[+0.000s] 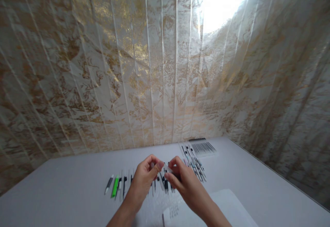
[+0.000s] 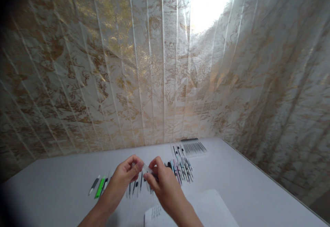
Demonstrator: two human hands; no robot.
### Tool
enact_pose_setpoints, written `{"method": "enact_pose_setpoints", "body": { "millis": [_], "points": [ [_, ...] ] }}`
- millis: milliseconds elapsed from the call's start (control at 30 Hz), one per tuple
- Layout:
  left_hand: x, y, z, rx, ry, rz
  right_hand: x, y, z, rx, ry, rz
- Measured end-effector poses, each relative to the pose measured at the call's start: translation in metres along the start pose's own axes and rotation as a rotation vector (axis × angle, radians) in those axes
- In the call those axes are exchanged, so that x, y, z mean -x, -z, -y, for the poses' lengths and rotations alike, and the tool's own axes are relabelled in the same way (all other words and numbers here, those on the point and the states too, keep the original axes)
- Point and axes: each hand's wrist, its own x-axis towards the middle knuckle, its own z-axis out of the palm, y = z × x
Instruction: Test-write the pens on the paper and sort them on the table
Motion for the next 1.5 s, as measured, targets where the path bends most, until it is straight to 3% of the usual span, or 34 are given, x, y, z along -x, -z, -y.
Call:
{"method": "enact_pose_setpoints", "body": {
  "millis": [233, 467, 667, 767, 867, 1200, 1300, 1433, 1500],
  "points": [
    [0.002, -0.002, -0.003, -0.017, 0.02, 0.029, 0.001, 0.006, 0.009, 0.119, 0.029, -0.001],
    [0.002, 0.004, -0.002, -0.195, -0.094, 0.018, 0.002, 0.006, 0.008, 0.215, -0.003, 0.012],
    [0.005, 0.011, -0.014, -0.072, 0.009, 0.12, 0.002, 0.006, 0.005, 0.131, 0.03, 0.061],
    [0.004, 0.008, -0.01, -0.046, 0.054, 0.083, 0.003, 0.002, 0.006, 0.161, 0.028, 0.045],
    [0.002, 0.006, -0.007, -0.094, 0.007, 0.025, 0.003, 0.0, 0.007, 0.171, 0.022, 0.029],
    [0.004, 0.008, -0.011, -0.074, 0.005, -0.002, 0.004, -0.003, 0.004, 0.117, 0.032, 0.017],
    [0.001, 0.009, -0.009, -0.067, -0.021, 0.004, 0.003, -0.004, 0.004, -0.042, 0.005, 0.043],
    [0.002, 0.013, -0.014, 0.0, -0.045, 0.042, 0.0, -0.006, 0.001, -0.625, -0.2, 0.28],
    [0.003, 0.014, -0.017, 0.024, -0.047, 0.045, 0.0, -0.008, 0.001, -0.801, -0.259, 0.362]
  ]
}}
